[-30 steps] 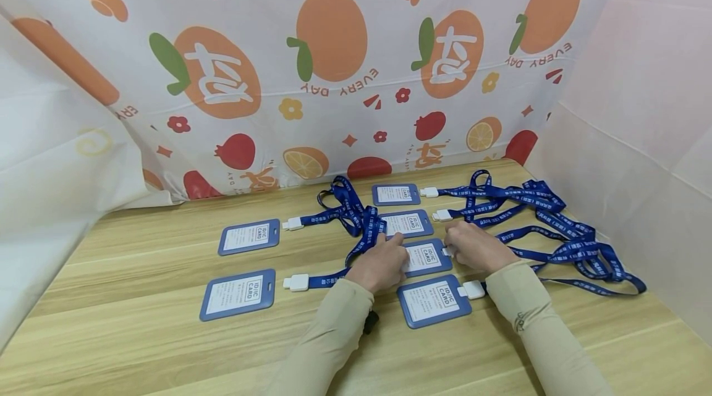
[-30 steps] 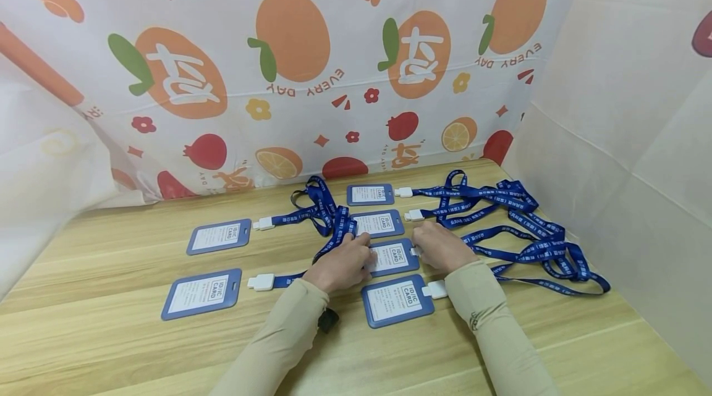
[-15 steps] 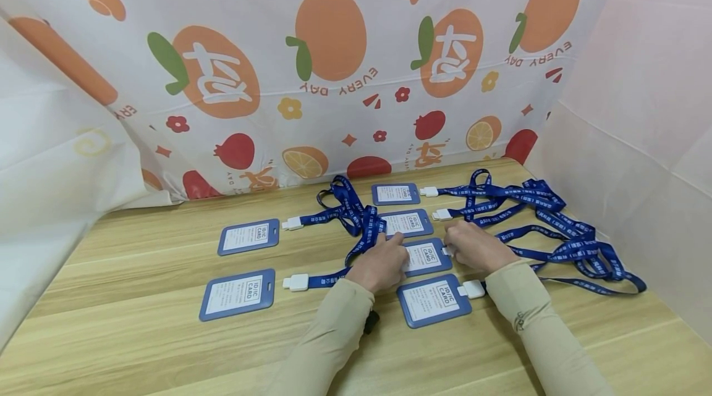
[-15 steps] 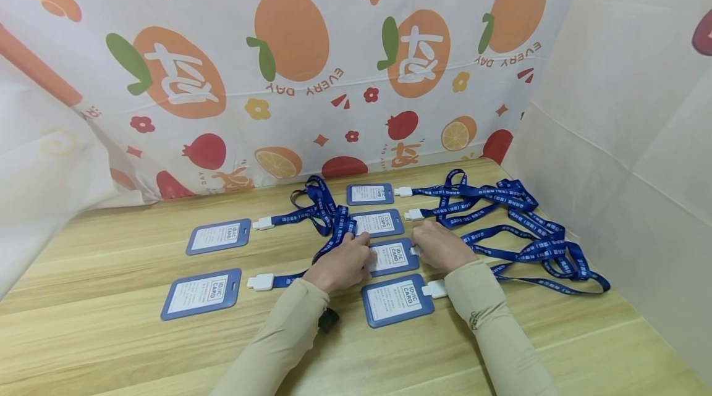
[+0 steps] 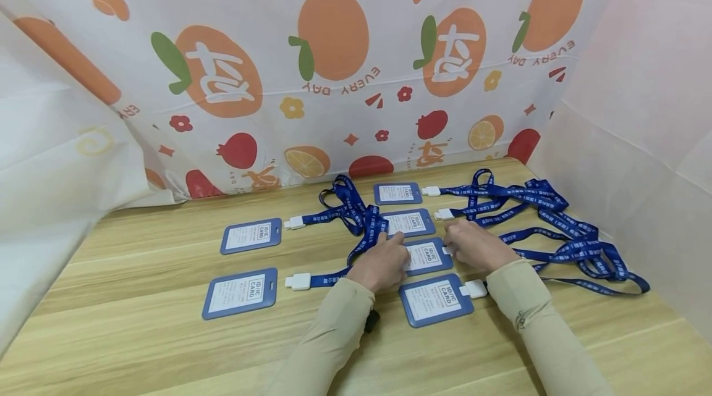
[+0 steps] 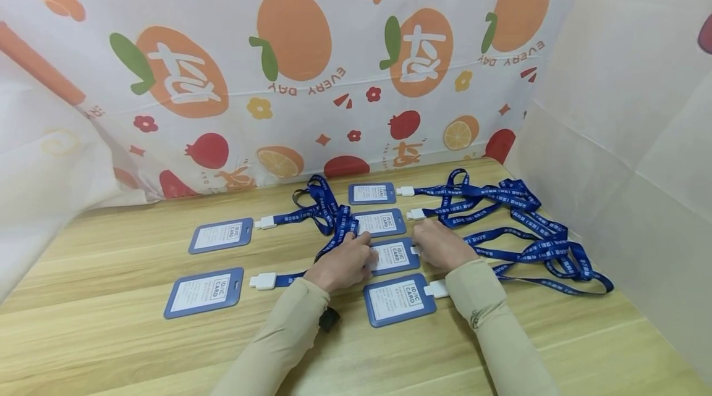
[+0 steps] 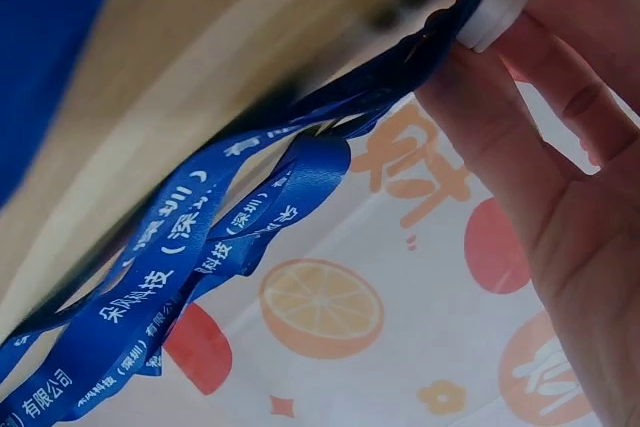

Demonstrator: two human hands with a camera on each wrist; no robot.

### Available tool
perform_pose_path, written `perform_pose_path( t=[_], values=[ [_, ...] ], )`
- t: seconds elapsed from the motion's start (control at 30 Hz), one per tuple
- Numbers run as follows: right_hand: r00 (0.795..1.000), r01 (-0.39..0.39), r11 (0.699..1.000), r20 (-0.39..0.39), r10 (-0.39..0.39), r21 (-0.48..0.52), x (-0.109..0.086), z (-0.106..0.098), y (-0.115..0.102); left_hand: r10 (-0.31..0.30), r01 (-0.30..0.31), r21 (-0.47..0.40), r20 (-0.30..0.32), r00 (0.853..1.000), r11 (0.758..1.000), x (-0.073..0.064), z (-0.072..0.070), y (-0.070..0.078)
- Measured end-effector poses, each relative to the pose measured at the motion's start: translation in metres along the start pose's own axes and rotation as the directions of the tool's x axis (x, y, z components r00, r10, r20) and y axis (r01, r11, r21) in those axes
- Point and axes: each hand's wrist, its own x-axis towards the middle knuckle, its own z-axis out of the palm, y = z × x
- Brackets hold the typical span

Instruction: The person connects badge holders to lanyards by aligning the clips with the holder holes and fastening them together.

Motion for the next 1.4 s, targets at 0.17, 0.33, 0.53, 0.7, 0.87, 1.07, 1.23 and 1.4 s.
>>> perform_pose_path(
  t=[0.17,0.33,0.53,0.7,0.87,1.07,1.23,1.4],
  values=[
    [1.0,-0.011,1.0,0.006,0.011,0.008,-0.001,0.0,0.001,-0.002,0.002,-0.001,-0.002,1.0,1.0,0.001,0.001,0.001],
    [1.0,-0.002,1.0,-0.009,0.003,0.015,-0.003,0.001,0.003,-0.002,0.002,-0.005,-0.005,1.0,1.0,0.001,0.0,0.001],
    [0.999,-0.027,0.998,-0.016,0.028,0.051,-0.002,0.002,0.004,-0.005,0.005,-0.007,-0.004,1.0,1.0,0.0,-0.001,0.002],
    [0.998,-0.053,0.995,-0.017,0.055,0.084,-0.002,0.002,0.006,-0.012,0.012,0.0,-0.001,1.0,1.0,-0.001,-0.001,0.002],
    [0.998,-0.057,0.992,-0.021,0.06,0.111,-0.003,0.004,0.008,-0.009,0.009,0.006,-0.003,1.0,1.0,-0.002,0.0,0.003],
    [0.998,-0.061,0.991,-0.012,0.063,0.116,-0.003,0.004,0.009,-0.003,0.003,0.006,-0.004,1.0,1.0,-0.003,0.0,0.0],
    [0.997,-0.082,0.987,-0.002,0.083,0.136,-0.003,0.002,0.01,0.003,-0.003,0.004,-0.005,1.0,1.0,-0.003,0.0,0.0],
    [0.994,-0.109,0.978,0.02,0.107,0.179,-0.005,0.001,0.011,0.007,-0.007,-0.005,0.0,1.0,1.0,-0.002,0.001,-0.001]
  ],
)
